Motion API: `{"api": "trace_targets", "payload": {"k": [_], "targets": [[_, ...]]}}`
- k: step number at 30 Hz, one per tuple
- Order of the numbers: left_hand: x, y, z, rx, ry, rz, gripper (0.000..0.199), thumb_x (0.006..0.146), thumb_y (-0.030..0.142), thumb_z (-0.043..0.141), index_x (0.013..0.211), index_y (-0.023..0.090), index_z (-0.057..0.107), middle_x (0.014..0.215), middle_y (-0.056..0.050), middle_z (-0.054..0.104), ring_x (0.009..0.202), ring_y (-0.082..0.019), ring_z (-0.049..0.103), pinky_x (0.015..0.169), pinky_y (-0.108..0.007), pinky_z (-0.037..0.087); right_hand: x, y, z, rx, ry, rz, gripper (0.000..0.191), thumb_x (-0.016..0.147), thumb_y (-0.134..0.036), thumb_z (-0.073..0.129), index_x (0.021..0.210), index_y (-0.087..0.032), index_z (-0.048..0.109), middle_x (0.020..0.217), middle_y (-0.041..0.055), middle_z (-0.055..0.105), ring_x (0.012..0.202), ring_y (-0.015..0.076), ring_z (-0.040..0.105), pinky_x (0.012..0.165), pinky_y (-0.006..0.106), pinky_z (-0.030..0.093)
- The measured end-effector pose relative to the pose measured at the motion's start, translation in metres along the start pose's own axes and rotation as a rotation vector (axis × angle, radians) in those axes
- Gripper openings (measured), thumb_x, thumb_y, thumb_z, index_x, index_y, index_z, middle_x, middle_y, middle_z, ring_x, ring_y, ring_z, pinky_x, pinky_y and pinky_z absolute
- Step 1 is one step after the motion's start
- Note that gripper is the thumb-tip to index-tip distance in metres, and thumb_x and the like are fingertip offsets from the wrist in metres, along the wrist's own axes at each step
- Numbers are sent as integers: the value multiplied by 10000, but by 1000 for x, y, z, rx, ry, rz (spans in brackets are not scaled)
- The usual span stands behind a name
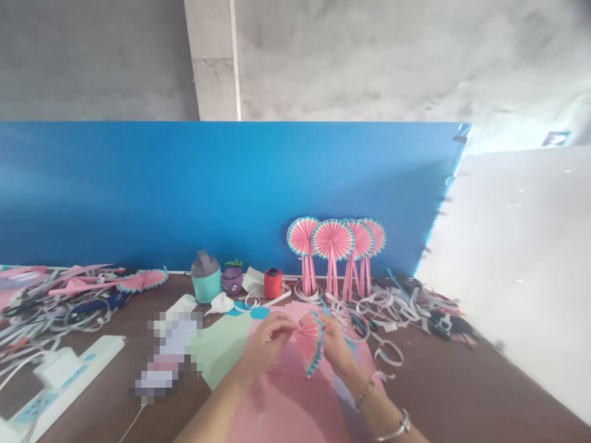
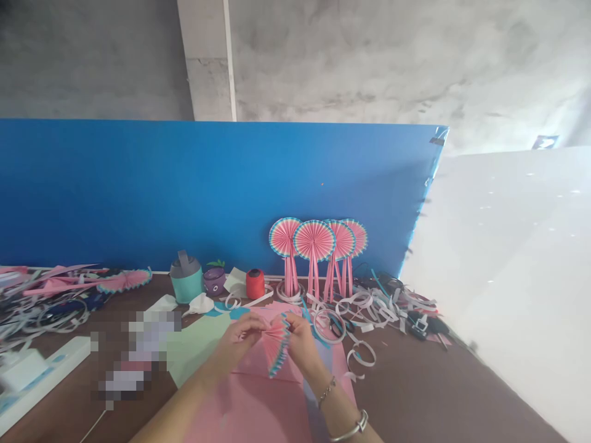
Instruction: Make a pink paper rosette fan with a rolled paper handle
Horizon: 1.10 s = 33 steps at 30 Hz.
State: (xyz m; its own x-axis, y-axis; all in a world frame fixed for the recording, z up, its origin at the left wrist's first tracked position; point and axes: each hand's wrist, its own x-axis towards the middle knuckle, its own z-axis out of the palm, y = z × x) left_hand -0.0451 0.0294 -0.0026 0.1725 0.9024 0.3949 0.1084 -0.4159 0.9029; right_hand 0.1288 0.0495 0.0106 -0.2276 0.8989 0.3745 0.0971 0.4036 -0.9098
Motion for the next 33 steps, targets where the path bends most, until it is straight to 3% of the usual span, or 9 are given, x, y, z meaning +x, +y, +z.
{"api": "trace_targets", "payload": {"k": [3,6,11,15,22,27,30,33], "targets": [[4,-9,-5,408,25,316,228,887,253,532,897,288,757,941,-55,693,1058,-242,534,1016,-465,313,0,0,-3,129,-44,94,97,672,-260,587,630,-203,653,695,42,680,718,223,601,677,336,483],[3,-15,-7,609,-13,371,325,883,142,469,938,301,746,951,-42,715,1050,-239,532,1001,-482,322,0,4,-1,90,-84,153,85,634,-237,572,640,-208,652,732,37,689,723,213,597,688,332,476],[-3,-10,0,526,-126,251,390,757,28,420,873,226,735,892,-57,712,900,-207,585,894,-399,430,1,13,2,-47,-128,167,108,657,-278,560,599,-197,600,627,14,623,622,174,529,636,305,432],[-7,-4,7,391,-155,55,288,744,84,462,761,211,721,844,-64,696,863,-208,611,872,-354,446,0,18,1,-154,-135,169,180,667,-286,569,521,-205,503,519,-35,495,538,132,411,534,267,335],[-7,0,10,297,-89,-154,214,680,58,482,637,200,637,718,-33,627,747,-205,583,758,-317,432,-3,23,4,-132,-221,288,306,667,-321,587,459,-198,400,443,-73,341,478,82,280,466,231,212],[-8,12,8,212,-39,-217,222,669,50,484,683,201,646,702,-19,619,739,-198,574,742,-301,417,-3,26,5,47,-211,369,302,659,-360,647,499,-190,456,459,-77,417,470,74,334,478,219,242],[-8,18,8,166,-16,-196,182,678,79,534,693,207,664,729,-18,602,769,-202,568,745,-297,419,-4,30,6,251,-225,437,311,617,-376,714,518,-185,490,517,-43,564,487,93,472,513,223,321],[-7,19,10,144,-66,-188,172,701,93,537,726,195,674,767,-27,602,759,-195,570,730,-295,433,-4,33,8,407,-237,493,357,596,-450,751,560,-182,518,591,-5,643,523,127,570,552,248,401]]}}
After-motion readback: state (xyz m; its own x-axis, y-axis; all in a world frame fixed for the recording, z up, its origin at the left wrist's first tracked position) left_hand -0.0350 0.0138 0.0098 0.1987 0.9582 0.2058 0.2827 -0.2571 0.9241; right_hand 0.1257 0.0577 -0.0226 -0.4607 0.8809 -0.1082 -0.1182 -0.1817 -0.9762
